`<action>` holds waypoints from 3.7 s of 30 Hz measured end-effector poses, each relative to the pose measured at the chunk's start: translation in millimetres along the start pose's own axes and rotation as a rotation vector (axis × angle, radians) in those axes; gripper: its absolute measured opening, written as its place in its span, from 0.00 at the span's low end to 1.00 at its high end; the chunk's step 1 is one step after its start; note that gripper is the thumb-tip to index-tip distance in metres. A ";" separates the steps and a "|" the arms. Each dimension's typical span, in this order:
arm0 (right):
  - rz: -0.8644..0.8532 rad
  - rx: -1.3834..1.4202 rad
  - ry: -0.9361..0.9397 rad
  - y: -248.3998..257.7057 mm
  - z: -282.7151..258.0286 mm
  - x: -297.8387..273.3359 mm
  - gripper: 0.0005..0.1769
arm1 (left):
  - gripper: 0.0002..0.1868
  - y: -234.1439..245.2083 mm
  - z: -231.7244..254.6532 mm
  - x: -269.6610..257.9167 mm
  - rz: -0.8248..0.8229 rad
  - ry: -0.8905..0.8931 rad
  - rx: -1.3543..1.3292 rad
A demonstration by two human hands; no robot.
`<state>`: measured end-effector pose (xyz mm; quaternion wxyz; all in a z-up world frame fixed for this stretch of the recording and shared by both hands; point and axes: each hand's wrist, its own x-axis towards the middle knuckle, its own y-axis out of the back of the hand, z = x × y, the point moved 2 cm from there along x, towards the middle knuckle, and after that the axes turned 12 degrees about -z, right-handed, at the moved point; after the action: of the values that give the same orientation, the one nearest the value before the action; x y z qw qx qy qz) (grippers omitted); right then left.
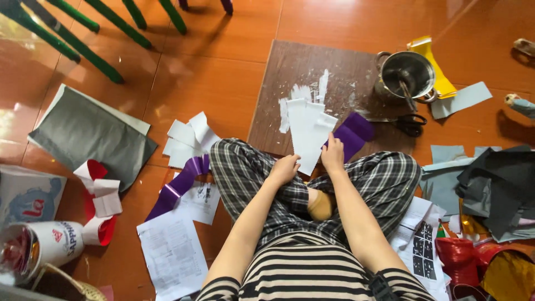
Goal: Crafting a paper mache giraffe by applying paper and decorative purple strips
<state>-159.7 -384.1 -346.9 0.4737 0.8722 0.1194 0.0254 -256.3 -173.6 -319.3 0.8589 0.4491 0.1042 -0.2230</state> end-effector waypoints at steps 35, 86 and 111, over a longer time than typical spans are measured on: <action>1.167 1.690 0.041 563.9 399.6 -33.8 0.34 | 0.35 -76.7 144.1 39.3 0.089 -0.600 -0.042; -0.194 0.714 0.350 298.9 43.7 -26.0 0.60 | 0.31 275.6 31.6 -48.0 0.494 -0.622 -0.971; -0.245 0.467 -0.074 -1.8 30.5 97.6 0.46 | 0.46 173.8 -102.4 -38.5 0.947 -0.154 -0.624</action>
<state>-60.5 -385.5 -371.9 0.2631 0.9372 0.2096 -0.0922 -205.2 7.7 -237.6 0.9622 0.1544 -0.1106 0.1954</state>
